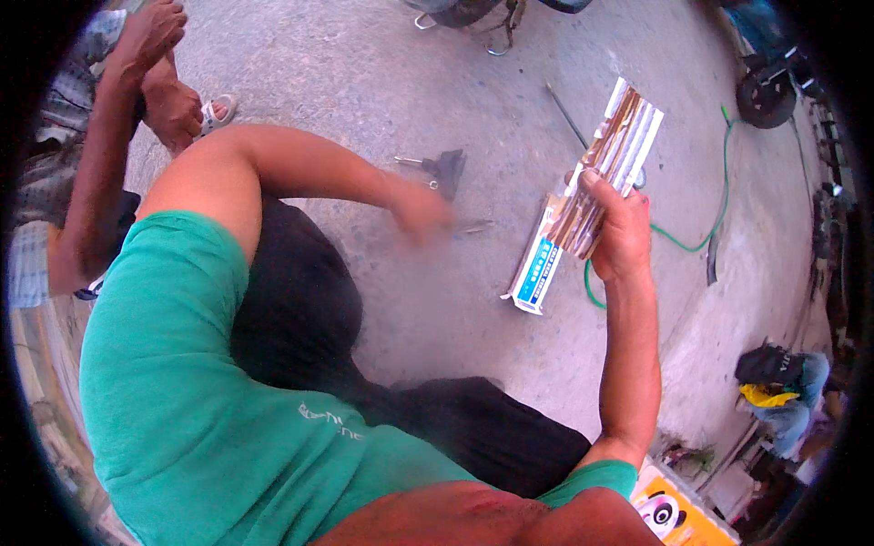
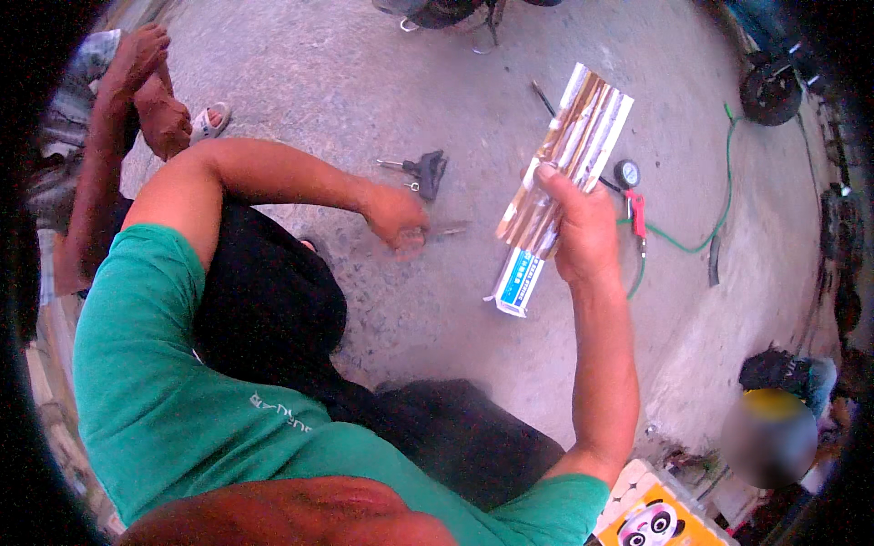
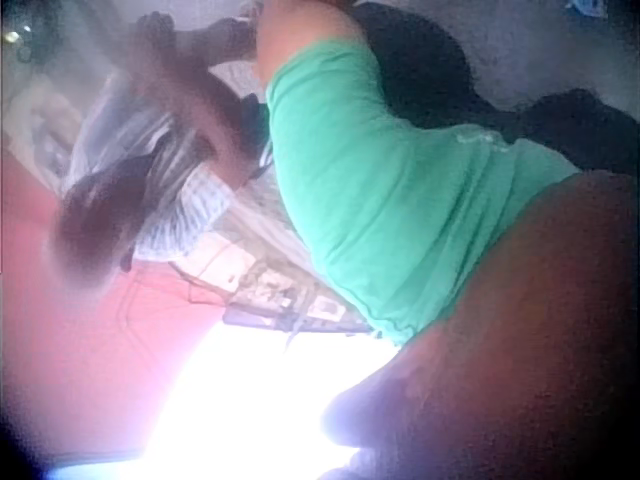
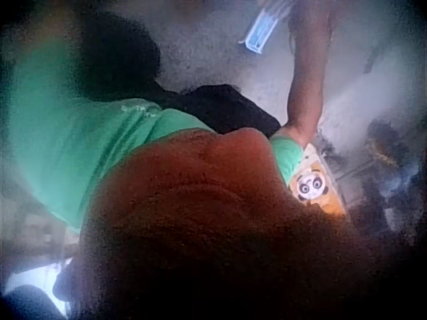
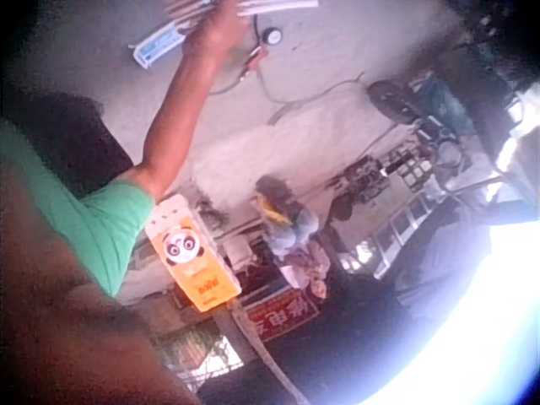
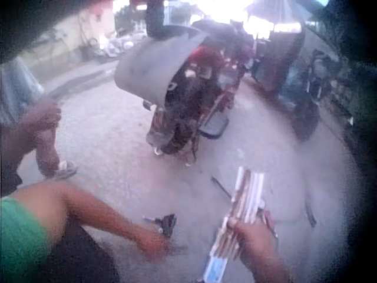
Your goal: The person cuts a strip of rubber patch material with scissors, sands a small area of a rubber tube with sandpaper, and then cuts another smaller piece of the patch material.
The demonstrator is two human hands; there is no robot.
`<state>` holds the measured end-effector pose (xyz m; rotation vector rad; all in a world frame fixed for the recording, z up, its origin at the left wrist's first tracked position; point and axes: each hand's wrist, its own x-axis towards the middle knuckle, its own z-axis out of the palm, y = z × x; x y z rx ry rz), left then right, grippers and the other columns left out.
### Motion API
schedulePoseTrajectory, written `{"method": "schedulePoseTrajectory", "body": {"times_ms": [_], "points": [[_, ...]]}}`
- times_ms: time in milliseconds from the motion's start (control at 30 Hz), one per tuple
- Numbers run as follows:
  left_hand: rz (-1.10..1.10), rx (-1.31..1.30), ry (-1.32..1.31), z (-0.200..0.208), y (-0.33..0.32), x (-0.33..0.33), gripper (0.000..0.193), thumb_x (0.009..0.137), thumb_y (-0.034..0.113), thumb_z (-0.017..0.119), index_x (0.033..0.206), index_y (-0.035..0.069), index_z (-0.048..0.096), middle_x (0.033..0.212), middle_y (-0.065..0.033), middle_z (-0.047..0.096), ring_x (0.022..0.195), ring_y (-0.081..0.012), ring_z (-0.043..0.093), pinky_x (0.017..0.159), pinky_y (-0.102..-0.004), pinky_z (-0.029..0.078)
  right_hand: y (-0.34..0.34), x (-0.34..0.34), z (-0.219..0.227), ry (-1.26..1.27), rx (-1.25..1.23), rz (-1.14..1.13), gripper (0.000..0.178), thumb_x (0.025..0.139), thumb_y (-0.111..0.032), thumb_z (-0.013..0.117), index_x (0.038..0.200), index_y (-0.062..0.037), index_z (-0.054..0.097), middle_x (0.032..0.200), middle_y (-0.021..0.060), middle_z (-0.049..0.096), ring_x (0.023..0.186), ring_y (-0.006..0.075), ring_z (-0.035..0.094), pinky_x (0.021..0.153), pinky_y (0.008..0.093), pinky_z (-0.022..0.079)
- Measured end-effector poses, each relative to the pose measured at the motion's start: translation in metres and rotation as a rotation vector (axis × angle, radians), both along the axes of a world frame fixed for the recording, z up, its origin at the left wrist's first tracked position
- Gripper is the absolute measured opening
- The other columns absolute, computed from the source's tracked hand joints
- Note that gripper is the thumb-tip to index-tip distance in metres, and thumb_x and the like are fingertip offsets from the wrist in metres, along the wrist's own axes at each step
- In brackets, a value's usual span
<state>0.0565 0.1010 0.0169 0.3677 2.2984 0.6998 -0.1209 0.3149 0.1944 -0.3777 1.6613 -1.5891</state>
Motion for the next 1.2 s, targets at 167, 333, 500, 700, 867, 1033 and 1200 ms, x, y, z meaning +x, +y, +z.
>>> {"method": "schedulePoseTrajectory", "body": {"times_ms": [167, 333, 500, 700, 867, 1033, 1200], "points": [[0.150, -0.036, 0.419, 0.071, 0.002, -0.047, 0.025, 0.090, 0.028, 0.060, 0.105, 0.009, 0.066, 0.095, -0.0183, 0.066, 0.089, -0.0372, 0.065, 0.076, -0.0503, 0.052, 0.005, -0.004, -0.002, 0.048, 0.058, 0.043, 0.039, 0.089, -0.026, 0.071, 0.116, 0.0021, 0.062, 0.094, 0.0089, 0.067, 0.081, 0.0176, 0.068, 0.072, 0.0343, 0.057], [0.148, 0.040, 1.401, 0.190, -0.008, -0.090, 0.022, 0.082, 0.020, 0.072, 0.101, 0.013, 0.065, 0.103, -0.0072, 0.062, 0.104, -0.0290, 0.059, 0.087, -0.0460, 0.047, 0.008, -0.007, 0.004, 0.099, 0.182, 0.056, 0.036, 0.088, -0.025, 0.068, 0.111, 0.0020, 0.063, 0.092, 0.0085, 0.067, 0.074, 0.0152, 0.067, 0.065, 0.0329, 0.056], [-0.126, 0.120, 1.385, 0.191, -0.010, -0.090, 0.022, 0.081, 0.018, 0.073, 0.101, 0.013, 0.065, 0.108, -0.0048, 0.062, 0.105, -0.0273, 0.058, 0.092, -0.0485, 0.042, 0.007, -0.006, 0.000, 0.016, 0.123, 0.240, 0.035, 0.087, -0.025, 0.068, 0.108, 0.0017, 0.063, 0.090, 0.0063, 0.066, 0.076, 0.0134, 0.066, 0.067, 0.0299, 0.054], [-0.038, 0.248, 1.181, 0.202, 0.000, -0.090, 0.017, 0.083, 0.019, 0.071, 0.096, 0.009, 0.065, 0.098, -0.0069, 0.062, 0.096, -0.0275, 0.061, 0.082, -0.0448, 0.046, 0.020, -0.027, -0.003, -0.036, -0.026, 0.523, 0.041, 0.098, -0.036, 0.056, 0.113, 0.0009, 0.062, 0.090, 0.0063, 0.067, 0.077, 0.0159, 0.065, 0.072, 0.0308, 0.052], [0.148, 0.291, 0.886, 0.201, -0.005, -0.089, 0.019, 0.087, 0.020, 0.065, 0.095, 0.003, 0.066, 0.086, -0.0133, 0.061, 0.079, -0.0327, 0.062, 0.071, -0.0439, 0.049, 0.023, -0.054, 0.032, 0.028, -0.077, 0.071, 0.057, 0.103, -0.049, 0.045, 0.121, 0.0007, 0.065, 0.101, 0.0112, 0.072, 0.091, 0.0180, 0.066, 0.080, 0.0308, 0.050], [0.274, 0.380, 0.634, 0.212, -0.001, -0.087, 0.024, 0.087, 0.023, 0.066, 0.094, 0.000, 0.067, 0.083, -0.0144, 0.063, 0.077, -0.0290, 0.063, 0.070, -0.0412, 0.050, 0.019, -0.025, 0.076, 0.683, 0.172, 0.349, 0.039, 0.093, -0.034, 0.065, 0.111, 0.0000, 0.070, 0.099, 0.0091, 0.072, 0.090, 0.0169, 0.066, 0.083, 0.0314, 0.052], [0.307, 0.418, 0.594, 0.215, 0.002, -0.091, 0.027, 0.085, 0.025, 0.067, 0.095, 0.000, 0.067, 0.085, -0.0147, 0.064, 0.078, -0.0264, 0.064, 0.071, -0.0388, 0.050, 0.014, -0.010, 0.068, 0.750, 0.158, 0.342, 0.028, 0.090, -0.025, 0.069, 0.099, 0.0013, 0.072, 0.087, 0.0047, 0.070, 0.081, 0.0124, 0.064, 0.076, 0.0271, 0.051]]}}
